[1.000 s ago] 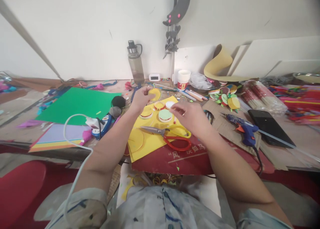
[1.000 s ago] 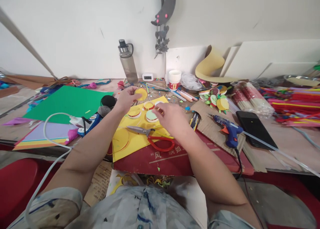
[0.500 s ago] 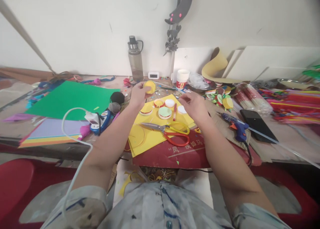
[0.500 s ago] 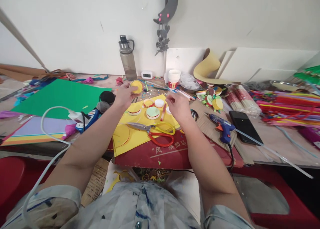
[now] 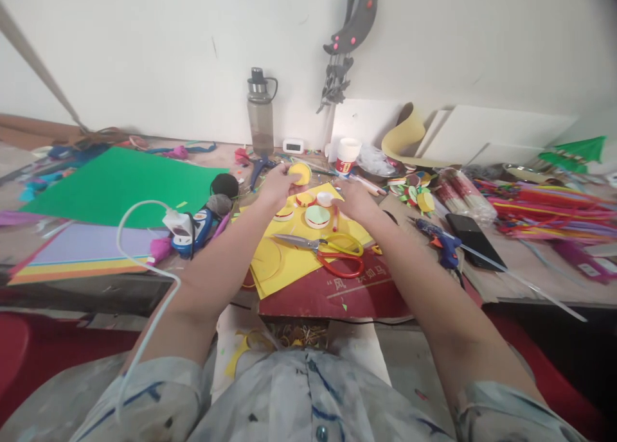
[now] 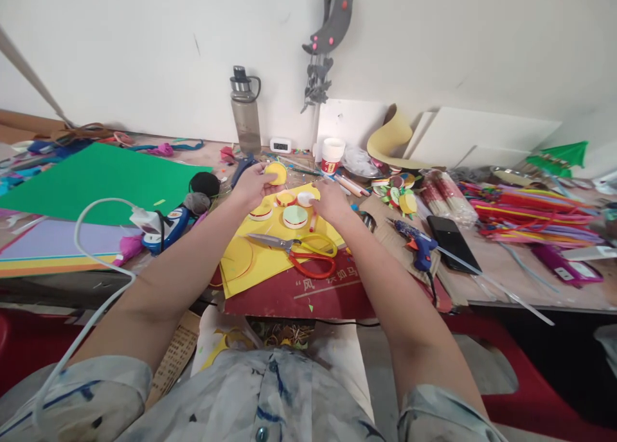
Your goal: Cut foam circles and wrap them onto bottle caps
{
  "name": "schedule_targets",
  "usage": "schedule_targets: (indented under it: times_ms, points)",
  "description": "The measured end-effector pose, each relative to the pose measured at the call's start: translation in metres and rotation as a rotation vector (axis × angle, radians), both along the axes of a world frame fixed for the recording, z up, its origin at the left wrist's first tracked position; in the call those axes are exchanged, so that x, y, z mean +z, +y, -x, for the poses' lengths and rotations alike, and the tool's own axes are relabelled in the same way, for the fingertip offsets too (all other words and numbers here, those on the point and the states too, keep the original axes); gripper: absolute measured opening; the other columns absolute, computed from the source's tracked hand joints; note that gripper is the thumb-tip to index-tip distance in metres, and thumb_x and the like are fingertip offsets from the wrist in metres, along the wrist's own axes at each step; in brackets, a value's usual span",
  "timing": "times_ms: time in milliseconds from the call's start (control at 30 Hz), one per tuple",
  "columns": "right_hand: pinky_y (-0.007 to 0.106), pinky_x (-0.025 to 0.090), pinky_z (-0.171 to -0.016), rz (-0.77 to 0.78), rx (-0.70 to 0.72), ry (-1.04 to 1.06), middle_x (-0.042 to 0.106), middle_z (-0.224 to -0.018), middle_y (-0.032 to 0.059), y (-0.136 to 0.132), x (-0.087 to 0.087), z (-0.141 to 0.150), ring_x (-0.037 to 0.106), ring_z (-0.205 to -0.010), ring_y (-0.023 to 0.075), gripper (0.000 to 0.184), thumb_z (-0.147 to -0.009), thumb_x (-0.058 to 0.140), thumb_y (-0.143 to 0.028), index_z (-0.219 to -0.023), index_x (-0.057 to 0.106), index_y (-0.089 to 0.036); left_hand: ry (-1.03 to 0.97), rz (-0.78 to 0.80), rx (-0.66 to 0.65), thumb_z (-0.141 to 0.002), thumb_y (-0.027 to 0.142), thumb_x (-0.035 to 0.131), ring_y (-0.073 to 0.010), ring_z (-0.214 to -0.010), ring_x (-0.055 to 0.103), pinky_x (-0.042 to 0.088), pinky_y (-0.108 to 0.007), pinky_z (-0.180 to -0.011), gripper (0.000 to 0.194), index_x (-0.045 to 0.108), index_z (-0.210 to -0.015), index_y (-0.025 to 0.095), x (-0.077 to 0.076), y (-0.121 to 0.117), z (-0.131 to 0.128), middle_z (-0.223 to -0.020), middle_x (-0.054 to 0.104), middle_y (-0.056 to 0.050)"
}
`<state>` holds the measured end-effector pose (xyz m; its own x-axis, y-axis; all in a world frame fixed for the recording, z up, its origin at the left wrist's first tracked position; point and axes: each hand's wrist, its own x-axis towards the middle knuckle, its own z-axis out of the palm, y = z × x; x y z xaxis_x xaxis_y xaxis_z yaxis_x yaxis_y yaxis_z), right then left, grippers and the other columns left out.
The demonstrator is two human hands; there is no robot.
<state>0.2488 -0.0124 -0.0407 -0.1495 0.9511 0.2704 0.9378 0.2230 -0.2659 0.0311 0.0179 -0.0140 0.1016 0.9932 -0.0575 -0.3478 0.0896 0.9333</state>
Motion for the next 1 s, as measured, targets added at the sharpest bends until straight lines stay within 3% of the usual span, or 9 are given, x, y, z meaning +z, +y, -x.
schedule_targets:
  times_ms: [100, 233, 400, 467, 567, 700, 833, 1000]
  points:
    - [0.049, 0.047, -0.113, 0.084, -0.031, -0.035, 0.067, -0.142, 0.0178, 0.005, 0.006, 0.01, 0.06, -0.133, 0.0346, 0.045, -0.088, 0.073, -0.026, -0.132, 0.07, -0.016, -0.038, 0.031, -0.036, -0.076, 0.001, 0.067, -0.0141, -0.072, 0.073, 0.063, -0.037, -0.085, 0.023, 0.061, -0.093, 0.015, -0.002, 0.001, -0.001, -0.082, 0.071, -0.002]
    - [0.046, 0.049, -0.108, 0.117, -0.047, -0.031, 0.075, -0.127, 0.0164, 0.008, 0.004, 0.021, 0.065, -0.124, 0.0335, 0.038, -0.087, 0.075, -0.037, -0.121, 0.074, -0.02, -0.11, 0.044, -0.076, -0.077, 0.004, 0.064, -0.0155, -0.074, 0.073, 0.062, -0.039, -0.088, 0.019, 0.063, -0.093, 0.015, -0.002, -0.001, 0.0, -0.082, 0.072, -0.003]
    - [0.045, 0.052, -0.102, 0.08, -0.069, 0.005, 0.076, -0.12, 0.0161, 0.009, -0.003, 0.02, 0.068, -0.117, 0.0324, 0.032, -0.086, 0.071, -0.03, -0.116, 0.074, -0.018, -0.177, 0.065, -0.084, -0.081, 0.008, 0.06, -0.0162, -0.073, 0.073, 0.063, -0.035, -0.085, 0.013, 0.066, -0.092, 0.013, -0.001, 0.0, 0.002, -0.083, 0.075, -0.006]
    - [0.046, 0.054, -0.102, 0.02, -0.093, 0.062, 0.074, -0.125, 0.0177, 0.009, -0.005, 0.014, 0.068, -0.117, 0.0322, 0.039, -0.087, 0.068, -0.028, -0.124, 0.07, -0.016, -0.195, 0.109, -0.068, -0.085, 0.013, 0.06, -0.0177, -0.073, 0.073, 0.063, -0.036, -0.084, 0.01, 0.066, -0.093, 0.013, 0.0, 0.002, 0.002, -0.081, 0.075, -0.007]
    - [0.046, 0.057, -0.099, -0.181, -0.09, 0.313, 0.069, -0.13, 0.0187, 0.007, -0.006, 0.006, 0.07, -0.107, 0.0288, 0.049, -0.084, 0.07, -0.026, -0.131, 0.066, -0.014, -0.216, 0.161, -0.041, -0.09, 0.019, 0.058, -0.0192, -0.071, 0.072, 0.064, -0.038, -0.083, 0.011, 0.066, -0.094, 0.013, 0.0, 0.003, 0.001, -0.078, 0.075, -0.008]
    - [0.047, 0.058, -0.098, -0.426, 0.066, 0.554, 0.068, -0.129, 0.0141, -0.002, -0.004, 0.007, 0.069, -0.108, 0.0272, 0.052, -0.081, 0.076, -0.032, -0.131, 0.065, -0.02, -0.206, 0.123, -0.066, -0.092, 0.019, 0.058, -0.0182, -0.074, 0.073, 0.064, -0.039, -0.085, 0.011, 0.067, -0.094, 0.013, 0.001, -0.003, -0.002, -0.079, 0.076, -0.007]
    - [0.049, 0.058, -0.1, -0.479, 0.187, 0.584, 0.068, -0.126, 0.011, -0.019, 0.006, 0.021, 0.067, -0.114, 0.0279, 0.047, -0.085, 0.076, -0.035, -0.13, 0.065, -0.024, -0.152, 0.04, -0.136, -0.094, 0.015, 0.057, -0.0154, -0.075, 0.071, 0.064, -0.037, -0.086, 0.012, 0.068, -0.095, 0.013, 0.003, -0.017, -0.01, -0.082, 0.075, -0.005]
    - [0.049, 0.058, -0.102, -0.435, 0.2, 0.503, 0.065, -0.131, 0.0133, -0.032, 0.016, 0.03, 0.065, -0.117, 0.0289, 0.048, -0.09, 0.073, -0.036, -0.136, 0.063, -0.025, -0.144, 0.0, -0.209, -0.091, 0.017, 0.065, -0.0139, -0.075, 0.07, 0.062, -0.035, -0.086, 0.014, 0.071, -0.103, 0.014, 0.006, -0.031, -0.02, -0.091, 0.077, -0.006]
